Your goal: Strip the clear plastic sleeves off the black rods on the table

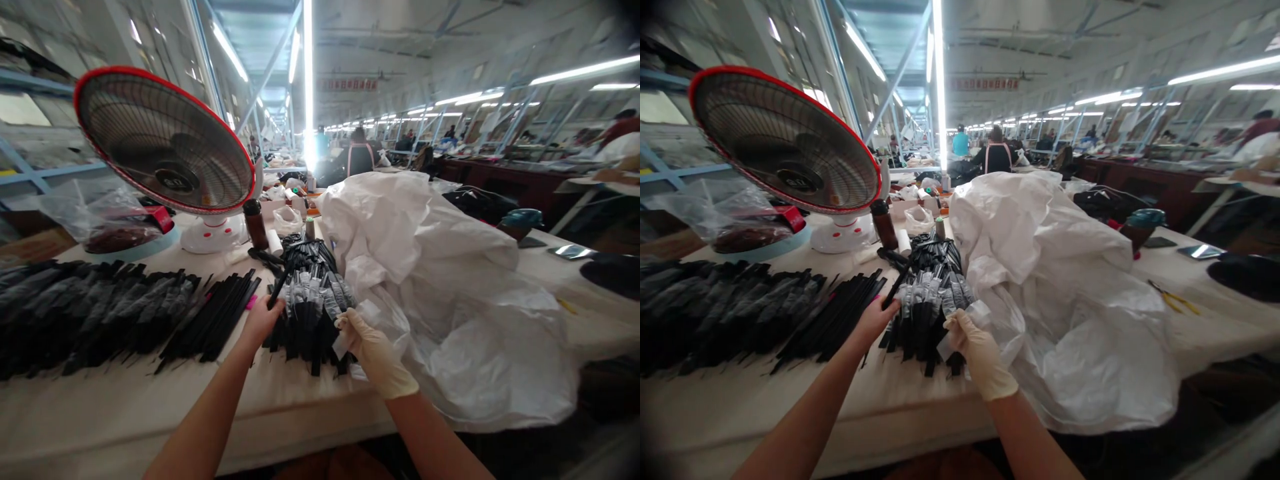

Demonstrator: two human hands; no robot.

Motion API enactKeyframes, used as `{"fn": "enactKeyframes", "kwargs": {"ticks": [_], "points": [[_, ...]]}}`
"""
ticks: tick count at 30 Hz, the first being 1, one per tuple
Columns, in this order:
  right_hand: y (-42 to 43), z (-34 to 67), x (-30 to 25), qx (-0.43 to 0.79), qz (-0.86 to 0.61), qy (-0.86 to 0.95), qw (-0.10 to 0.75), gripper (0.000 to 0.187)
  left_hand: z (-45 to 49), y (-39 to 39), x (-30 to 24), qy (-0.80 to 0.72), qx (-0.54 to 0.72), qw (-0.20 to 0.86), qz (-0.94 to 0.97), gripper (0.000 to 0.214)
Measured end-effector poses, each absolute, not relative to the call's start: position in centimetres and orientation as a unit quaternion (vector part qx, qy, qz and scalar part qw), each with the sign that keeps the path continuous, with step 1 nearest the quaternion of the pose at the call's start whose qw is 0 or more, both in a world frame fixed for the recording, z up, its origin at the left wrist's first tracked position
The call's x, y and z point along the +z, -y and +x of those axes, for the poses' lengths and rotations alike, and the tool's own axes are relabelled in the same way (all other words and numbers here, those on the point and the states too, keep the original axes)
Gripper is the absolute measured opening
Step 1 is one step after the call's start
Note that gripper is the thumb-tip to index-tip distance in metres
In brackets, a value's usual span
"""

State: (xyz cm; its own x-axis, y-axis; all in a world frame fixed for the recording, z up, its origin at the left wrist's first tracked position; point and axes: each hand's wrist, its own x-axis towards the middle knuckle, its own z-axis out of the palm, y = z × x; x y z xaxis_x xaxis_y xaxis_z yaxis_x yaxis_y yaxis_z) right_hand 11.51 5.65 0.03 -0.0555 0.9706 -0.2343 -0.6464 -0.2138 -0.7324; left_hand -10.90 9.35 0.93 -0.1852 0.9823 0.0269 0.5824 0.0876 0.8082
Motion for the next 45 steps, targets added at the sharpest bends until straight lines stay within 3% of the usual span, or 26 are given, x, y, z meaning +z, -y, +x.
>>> {"fn": "enactKeyframes", "kwargs": {"ticks": [4,7,12,17,23,37,45], "points": [[-5.6,10.5,0.3,0.618,-0.404,0.32,0.593,0.027,-7.6,-4.7,2.5,-0.627,0.384,0.365,0.57,0.033],[-5.0,9.7,1.0,0.593,-0.397,0.392,0.581,0.03,-4.5,-2.3,2.7,-0.589,0.397,0.43,0.557,0.027],[-3.6,10.3,1.5,0.648,-0.399,0.486,0.429,0.031,-4.1,-1.2,3.4,-0.555,0.423,0.47,0.541,0.023],[-4.9,11.7,0.7,0.617,-0.436,0.405,0.515,0.04,-6.3,1.0,3.3,-0.541,0.432,0.534,0.486,0.04],[-6.6,11.9,1.1,0.614,-0.418,0.348,0.572,0.036,-7.1,3.8,3.4,-0.577,0.422,0.539,0.445,0.03],[-6.0,12.0,2.8,0.479,-0.487,0.52,0.513,0.041,-8.8,2.6,3.2,-0.582,0.344,0.517,0.526,0.022],[-5.4,12.0,3.6,0.486,-0.486,0.524,0.503,0.038,-9.4,2.5,3.5,-0.605,0.342,0.47,0.544,0.02]]}}
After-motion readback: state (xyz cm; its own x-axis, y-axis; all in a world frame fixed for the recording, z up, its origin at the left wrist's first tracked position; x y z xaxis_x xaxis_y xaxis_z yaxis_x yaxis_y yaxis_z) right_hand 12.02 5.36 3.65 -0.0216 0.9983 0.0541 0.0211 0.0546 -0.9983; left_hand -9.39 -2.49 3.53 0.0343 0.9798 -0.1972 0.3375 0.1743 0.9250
